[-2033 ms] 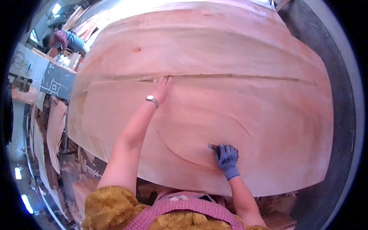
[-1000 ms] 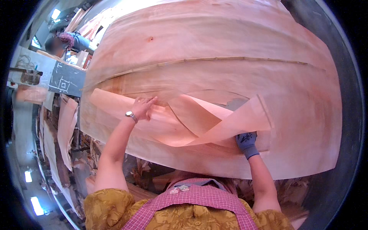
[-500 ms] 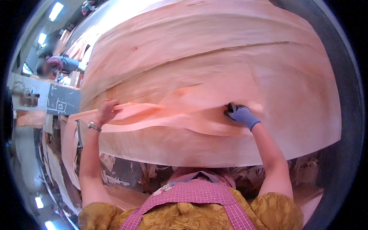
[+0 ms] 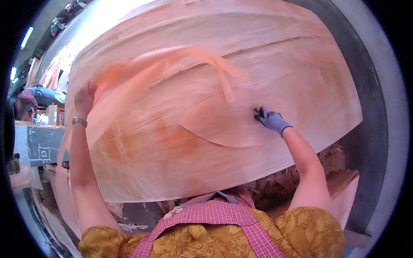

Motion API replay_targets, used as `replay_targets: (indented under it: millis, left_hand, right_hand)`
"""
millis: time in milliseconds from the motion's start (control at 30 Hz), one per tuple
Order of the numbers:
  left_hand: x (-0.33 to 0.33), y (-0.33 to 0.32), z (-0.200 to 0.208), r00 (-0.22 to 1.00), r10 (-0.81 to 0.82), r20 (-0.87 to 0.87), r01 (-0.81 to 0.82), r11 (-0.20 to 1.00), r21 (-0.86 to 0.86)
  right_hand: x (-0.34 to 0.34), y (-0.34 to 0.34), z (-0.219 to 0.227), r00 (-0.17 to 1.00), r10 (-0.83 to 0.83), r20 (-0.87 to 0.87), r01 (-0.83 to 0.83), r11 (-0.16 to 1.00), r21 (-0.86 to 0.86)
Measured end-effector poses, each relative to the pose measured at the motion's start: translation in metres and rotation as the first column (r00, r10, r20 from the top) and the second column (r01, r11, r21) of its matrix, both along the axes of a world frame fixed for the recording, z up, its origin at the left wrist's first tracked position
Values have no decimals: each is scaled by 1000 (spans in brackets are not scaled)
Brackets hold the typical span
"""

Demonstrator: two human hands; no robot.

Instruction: The person selects thin sheets of wood veneer, arranges them on a work surface, and repairs defects or joins pieces using small adhesive strips and a hand tool to trim material.

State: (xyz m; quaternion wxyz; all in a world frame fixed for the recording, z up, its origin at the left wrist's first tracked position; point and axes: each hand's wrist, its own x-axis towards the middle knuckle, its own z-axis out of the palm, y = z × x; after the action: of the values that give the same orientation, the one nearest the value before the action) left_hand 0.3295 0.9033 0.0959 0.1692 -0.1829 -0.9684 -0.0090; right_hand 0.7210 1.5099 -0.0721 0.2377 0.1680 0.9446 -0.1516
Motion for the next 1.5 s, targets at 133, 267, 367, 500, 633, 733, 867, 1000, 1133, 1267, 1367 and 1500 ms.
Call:
replay_targets:
  millis: [133,267,367,500,633,733,867,1000,1133,1267,1367,1500]
  left_hand:
    - [-27,-44,-15,937,346,-49,-346,938,13]
    - [30,-20,-47,853,252,-457,-376,904,-205]
    - [112,16,-83,954,-111,-277,37,965,-258]
    - [264,36,-122,968,-201,149,204,979,-8]
    - [360,-39,-135,932,-6,363,-24,997,79]
    - [369,-132,-115,905,213,370,-268,958,105]
    - [321,-257,-72,894,315,320,-449,627,637]
    - [274,-383,6,980,187,68,-86,90,992]
    - [193,-436,85,981,157,112,-114,5,994]
    - [106,-509,140,981,137,134,-90,-283,955]
    - [71,-535,158,996,33,88,-69,-374,925]
    - [75,-551,152,995,-61,-78,51,-359,932]
  right_hand:
    - [-8,-17,-2,998,-23,56,17,994,110]
    - [-5,-18,-13,997,-63,55,54,987,154]
    - [-8,-18,-5,996,-74,50,68,992,110]
    - [-4,-14,-3,997,-79,17,77,992,101]
    - [-10,-11,1,996,-4,-88,-6,994,-107]
    - [7,11,-26,968,159,-193,-172,984,-50]
    - [18,48,-42,991,-137,-15,136,990,-25]
    - [-8,-27,-2,956,-285,75,294,938,-182]
    - [-9,-116,48,907,-12,-421,31,999,37]
    - [-65,-301,72,674,107,-731,-161,987,-4]
    - [-100,-444,140,570,268,-777,-388,921,33]
    - [-137,-643,214,386,374,-843,-696,718,0]
